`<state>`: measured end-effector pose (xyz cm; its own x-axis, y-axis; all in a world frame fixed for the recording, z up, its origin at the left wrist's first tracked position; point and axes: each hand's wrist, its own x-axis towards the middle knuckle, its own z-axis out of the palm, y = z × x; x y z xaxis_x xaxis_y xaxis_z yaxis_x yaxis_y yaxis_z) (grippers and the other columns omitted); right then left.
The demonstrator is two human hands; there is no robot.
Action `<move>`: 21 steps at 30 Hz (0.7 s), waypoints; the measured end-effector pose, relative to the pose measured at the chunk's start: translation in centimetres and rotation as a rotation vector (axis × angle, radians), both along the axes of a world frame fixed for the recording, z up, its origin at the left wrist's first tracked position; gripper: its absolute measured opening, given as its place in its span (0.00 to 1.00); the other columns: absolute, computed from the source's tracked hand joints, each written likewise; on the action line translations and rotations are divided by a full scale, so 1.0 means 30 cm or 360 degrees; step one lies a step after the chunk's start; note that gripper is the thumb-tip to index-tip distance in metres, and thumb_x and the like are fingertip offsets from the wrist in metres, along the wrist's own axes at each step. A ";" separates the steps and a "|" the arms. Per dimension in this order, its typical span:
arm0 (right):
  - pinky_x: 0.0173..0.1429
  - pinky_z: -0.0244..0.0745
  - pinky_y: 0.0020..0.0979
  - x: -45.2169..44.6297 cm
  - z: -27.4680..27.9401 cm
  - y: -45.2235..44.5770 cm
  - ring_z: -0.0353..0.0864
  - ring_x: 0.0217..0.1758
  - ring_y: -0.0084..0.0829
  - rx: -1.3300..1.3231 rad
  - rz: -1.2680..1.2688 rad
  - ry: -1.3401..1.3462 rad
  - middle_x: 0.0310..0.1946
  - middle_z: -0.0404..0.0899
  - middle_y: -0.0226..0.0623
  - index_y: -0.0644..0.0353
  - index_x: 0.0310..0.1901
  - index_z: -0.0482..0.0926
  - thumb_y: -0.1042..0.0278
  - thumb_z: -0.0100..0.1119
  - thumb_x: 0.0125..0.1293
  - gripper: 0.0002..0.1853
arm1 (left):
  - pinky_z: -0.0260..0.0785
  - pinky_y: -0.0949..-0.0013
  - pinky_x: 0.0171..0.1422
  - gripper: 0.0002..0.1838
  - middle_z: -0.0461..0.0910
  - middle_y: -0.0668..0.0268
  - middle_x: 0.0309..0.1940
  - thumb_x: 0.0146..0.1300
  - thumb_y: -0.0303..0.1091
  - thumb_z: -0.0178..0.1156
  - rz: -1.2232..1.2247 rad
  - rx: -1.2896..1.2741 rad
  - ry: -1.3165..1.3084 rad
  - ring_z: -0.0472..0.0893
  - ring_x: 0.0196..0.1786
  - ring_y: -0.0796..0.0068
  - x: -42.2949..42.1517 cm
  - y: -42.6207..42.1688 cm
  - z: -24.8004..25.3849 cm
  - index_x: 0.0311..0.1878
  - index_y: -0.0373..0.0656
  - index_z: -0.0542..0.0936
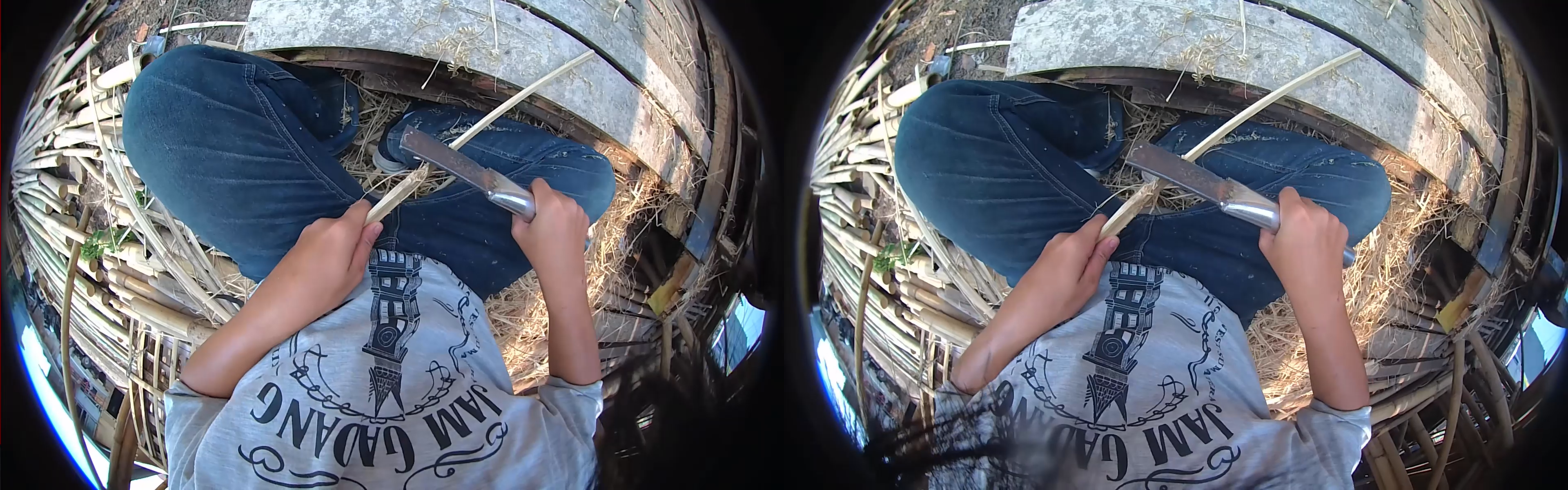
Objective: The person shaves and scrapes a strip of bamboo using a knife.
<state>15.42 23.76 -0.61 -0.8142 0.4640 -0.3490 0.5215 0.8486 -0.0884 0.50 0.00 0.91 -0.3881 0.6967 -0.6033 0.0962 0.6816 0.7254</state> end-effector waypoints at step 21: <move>0.32 0.80 0.42 -0.006 -0.056 0.062 0.85 0.29 0.45 0.0101 0.0184 0.0132 0.27 0.83 0.41 0.59 0.34 0.75 0.73 0.73 0.44 0.16 | 0.62 0.54 0.30 0.11 0.73 0.48 0.19 0.75 0.33 0.51 0.0070 -0.0052 -0.0059 0.74 0.24 0.43 -0.001 -0.014 -0.012 0.39 0.34 0.70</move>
